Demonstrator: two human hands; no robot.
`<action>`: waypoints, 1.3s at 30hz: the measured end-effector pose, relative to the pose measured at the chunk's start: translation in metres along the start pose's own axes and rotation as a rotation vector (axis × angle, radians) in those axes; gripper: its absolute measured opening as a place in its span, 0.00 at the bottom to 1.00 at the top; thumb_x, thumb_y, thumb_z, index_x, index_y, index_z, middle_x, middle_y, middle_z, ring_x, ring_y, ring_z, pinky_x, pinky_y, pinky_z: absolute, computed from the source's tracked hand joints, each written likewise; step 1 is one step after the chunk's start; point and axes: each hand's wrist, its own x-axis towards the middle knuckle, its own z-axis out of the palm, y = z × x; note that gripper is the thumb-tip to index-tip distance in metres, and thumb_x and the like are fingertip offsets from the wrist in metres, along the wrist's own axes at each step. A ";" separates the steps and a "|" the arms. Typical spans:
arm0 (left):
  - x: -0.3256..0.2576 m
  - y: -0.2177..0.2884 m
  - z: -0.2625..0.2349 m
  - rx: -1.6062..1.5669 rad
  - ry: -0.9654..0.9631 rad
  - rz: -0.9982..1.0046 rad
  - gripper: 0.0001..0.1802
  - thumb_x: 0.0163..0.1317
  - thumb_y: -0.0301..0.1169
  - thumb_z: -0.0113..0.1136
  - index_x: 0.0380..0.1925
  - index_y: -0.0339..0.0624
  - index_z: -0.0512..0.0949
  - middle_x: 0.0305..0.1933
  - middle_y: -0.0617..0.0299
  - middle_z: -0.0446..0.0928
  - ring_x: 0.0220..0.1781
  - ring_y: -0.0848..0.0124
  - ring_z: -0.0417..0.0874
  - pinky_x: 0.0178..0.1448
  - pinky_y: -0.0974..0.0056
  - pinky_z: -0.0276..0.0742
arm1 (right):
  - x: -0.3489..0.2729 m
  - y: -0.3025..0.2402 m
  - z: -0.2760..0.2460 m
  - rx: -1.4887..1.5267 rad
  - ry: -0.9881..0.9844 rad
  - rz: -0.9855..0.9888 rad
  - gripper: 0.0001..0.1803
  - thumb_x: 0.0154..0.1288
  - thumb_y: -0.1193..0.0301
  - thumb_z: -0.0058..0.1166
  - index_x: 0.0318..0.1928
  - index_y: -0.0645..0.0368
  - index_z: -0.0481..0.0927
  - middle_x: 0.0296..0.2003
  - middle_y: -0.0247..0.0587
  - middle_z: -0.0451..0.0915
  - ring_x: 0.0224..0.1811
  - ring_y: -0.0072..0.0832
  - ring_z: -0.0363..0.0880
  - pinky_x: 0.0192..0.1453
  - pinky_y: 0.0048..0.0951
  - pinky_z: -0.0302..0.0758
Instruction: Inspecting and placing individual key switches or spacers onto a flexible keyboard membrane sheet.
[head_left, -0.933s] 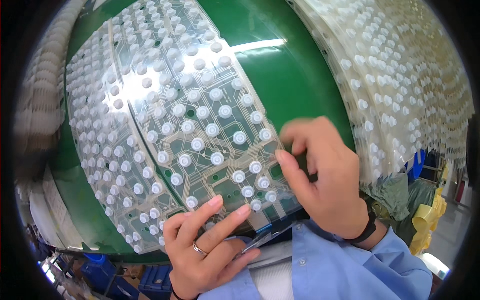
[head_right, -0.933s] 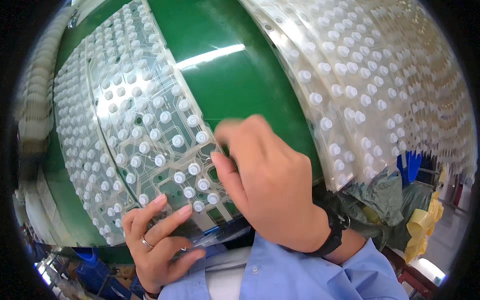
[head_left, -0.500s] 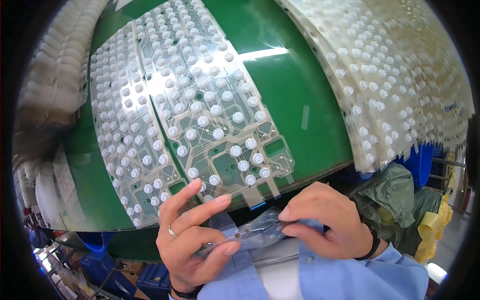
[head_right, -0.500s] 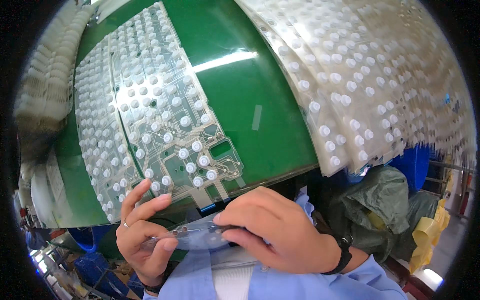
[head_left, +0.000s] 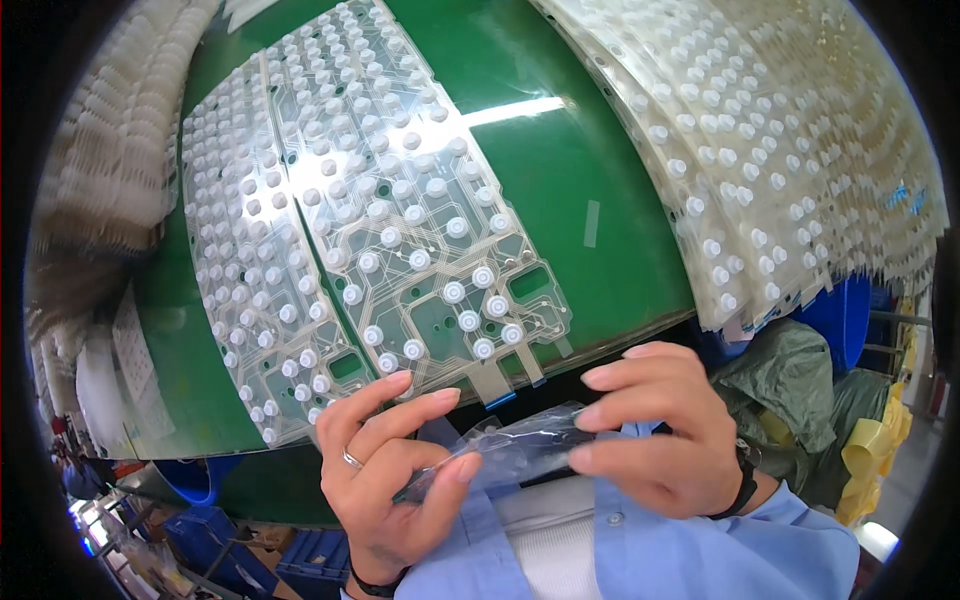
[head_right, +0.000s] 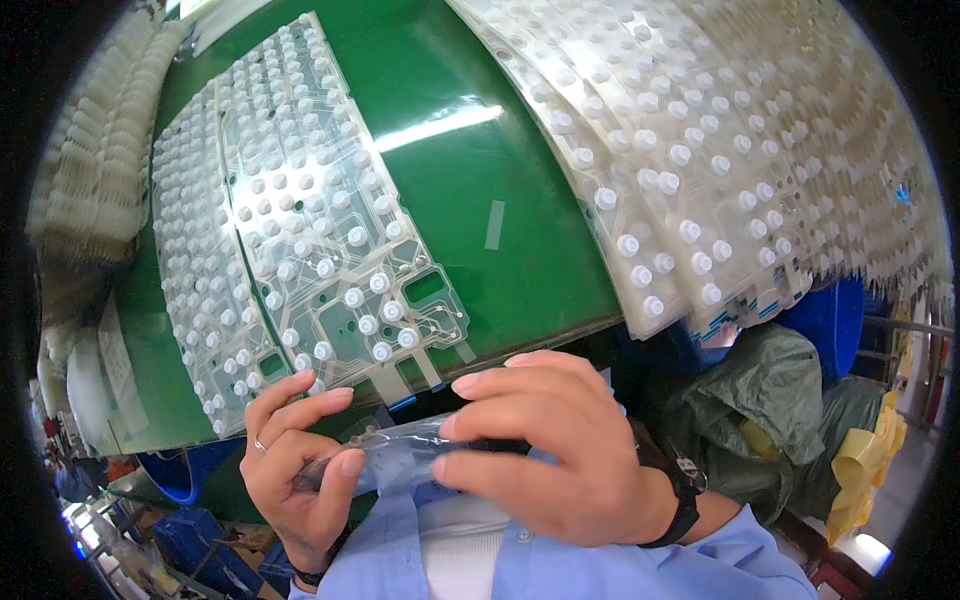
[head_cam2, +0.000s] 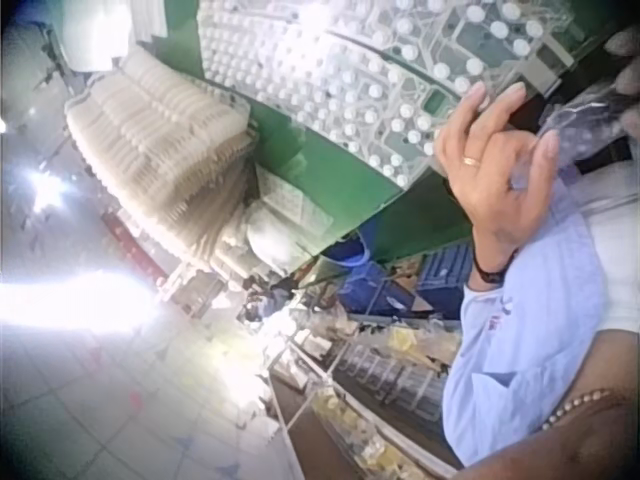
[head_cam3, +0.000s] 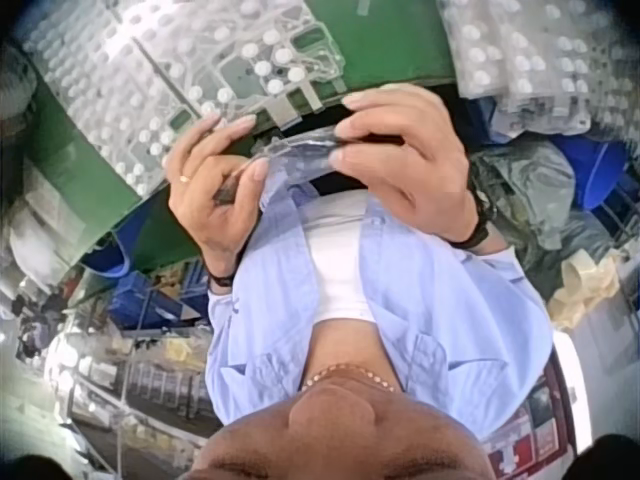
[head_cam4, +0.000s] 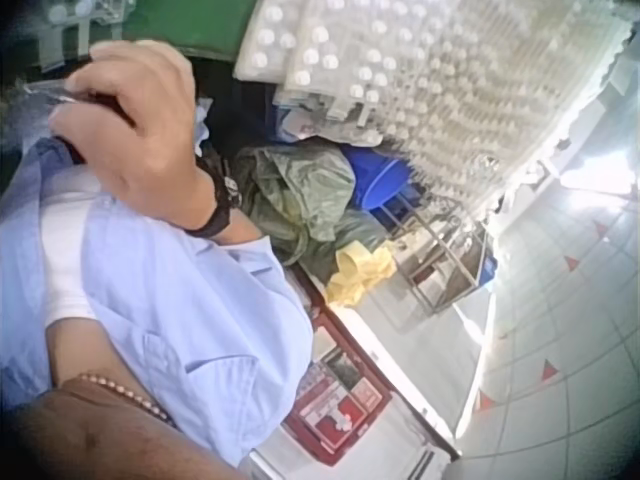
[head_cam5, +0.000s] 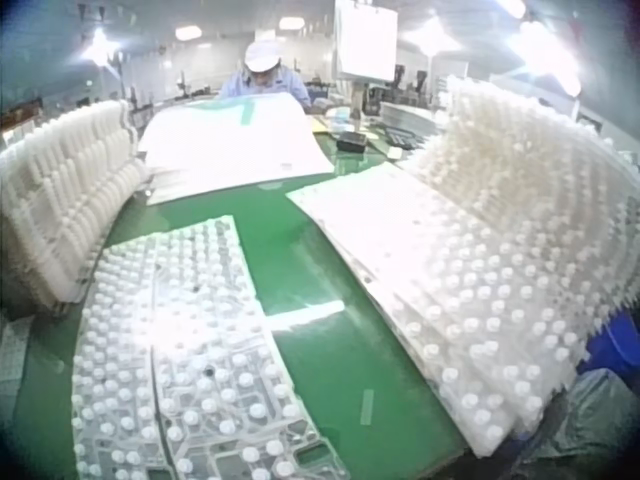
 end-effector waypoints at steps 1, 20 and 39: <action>0.002 0.001 0.000 0.003 0.001 -0.005 0.13 0.44 0.35 0.75 0.16 0.47 0.77 0.44 0.62 0.86 0.56 0.58 0.80 0.56 0.57 0.67 | 0.003 -0.002 -0.003 -0.055 0.027 -0.060 0.10 0.52 0.77 0.67 0.37 0.52 0.86 0.36 0.32 0.81 0.38 0.31 0.80 0.50 0.32 0.75; 0.029 -0.009 0.025 0.078 -0.268 0.367 0.15 0.43 0.40 0.74 0.17 0.49 0.76 0.52 0.64 0.84 0.60 0.57 0.78 0.53 0.56 0.67 | 0.040 0.039 0.013 0.187 0.015 0.513 0.02 0.61 0.80 0.59 0.35 0.63 0.83 0.30 0.30 0.78 0.24 0.10 0.67 0.24 0.15 0.59; 0.030 -0.009 0.024 0.084 -0.282 0.350 0.15 0.43 0.40 0.75 0.17 0.50 0.76 0.52 0.64 0.84 0.61 0.59 0.78 0.54 0.58 0.67 | 0.040 0.041 0.013 0.193 0.012 0.532 0.02 0.62 0.79 0.60 0.35 0.63 0.83 0.30 0.29 0.78 0.25 0.09 0.68 0.25 0.14 0.59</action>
